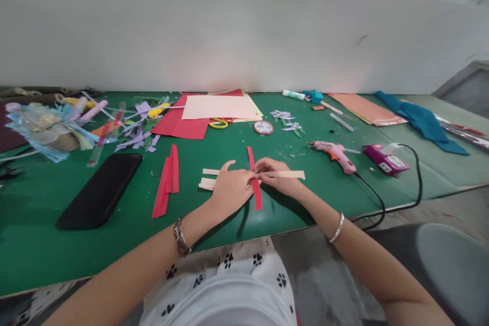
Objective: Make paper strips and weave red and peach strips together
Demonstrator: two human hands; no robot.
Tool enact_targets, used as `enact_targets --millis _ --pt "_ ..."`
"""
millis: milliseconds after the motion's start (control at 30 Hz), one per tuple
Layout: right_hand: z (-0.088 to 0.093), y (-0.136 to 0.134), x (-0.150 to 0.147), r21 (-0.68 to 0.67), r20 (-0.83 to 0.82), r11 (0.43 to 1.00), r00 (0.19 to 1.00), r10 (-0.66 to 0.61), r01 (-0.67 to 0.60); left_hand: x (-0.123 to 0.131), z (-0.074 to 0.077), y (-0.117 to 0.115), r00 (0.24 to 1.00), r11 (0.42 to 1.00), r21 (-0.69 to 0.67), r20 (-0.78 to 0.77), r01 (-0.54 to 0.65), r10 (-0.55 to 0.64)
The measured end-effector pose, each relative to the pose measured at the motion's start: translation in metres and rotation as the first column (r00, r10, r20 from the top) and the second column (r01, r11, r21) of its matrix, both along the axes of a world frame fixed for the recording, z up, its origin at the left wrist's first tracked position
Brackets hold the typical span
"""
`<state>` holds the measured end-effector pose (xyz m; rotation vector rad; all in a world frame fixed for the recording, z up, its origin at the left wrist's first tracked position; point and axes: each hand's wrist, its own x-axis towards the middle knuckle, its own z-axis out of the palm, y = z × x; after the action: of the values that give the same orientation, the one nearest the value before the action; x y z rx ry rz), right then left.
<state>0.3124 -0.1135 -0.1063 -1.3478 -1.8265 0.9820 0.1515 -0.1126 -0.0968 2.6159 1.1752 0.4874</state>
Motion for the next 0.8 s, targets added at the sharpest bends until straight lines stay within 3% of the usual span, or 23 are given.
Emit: enact_targets --millis 267,500,800 --pt "-0.001 -0.002 0.001 0.057 0.032 0.997 0.998 0.051 -0.053 -0.005 0.008 0.01 0.999 0.998 -0.034 0.001 0.047 -0.047" --pt "0.0 -0.001 0.002 0.093 0.068 0.993 0.996 0.061 -0.067 -0.01 0.024 0.019 0.962 0.944 -0.19 0.004 0.269 -0.273" --pt "0.0 0.0 0.001 0.113 0.091 0.993 0.996 0.025 -0.035 -0.005 0.031 0.031 0.988 0.943 -0.324 0.152 0.078 -0.03"
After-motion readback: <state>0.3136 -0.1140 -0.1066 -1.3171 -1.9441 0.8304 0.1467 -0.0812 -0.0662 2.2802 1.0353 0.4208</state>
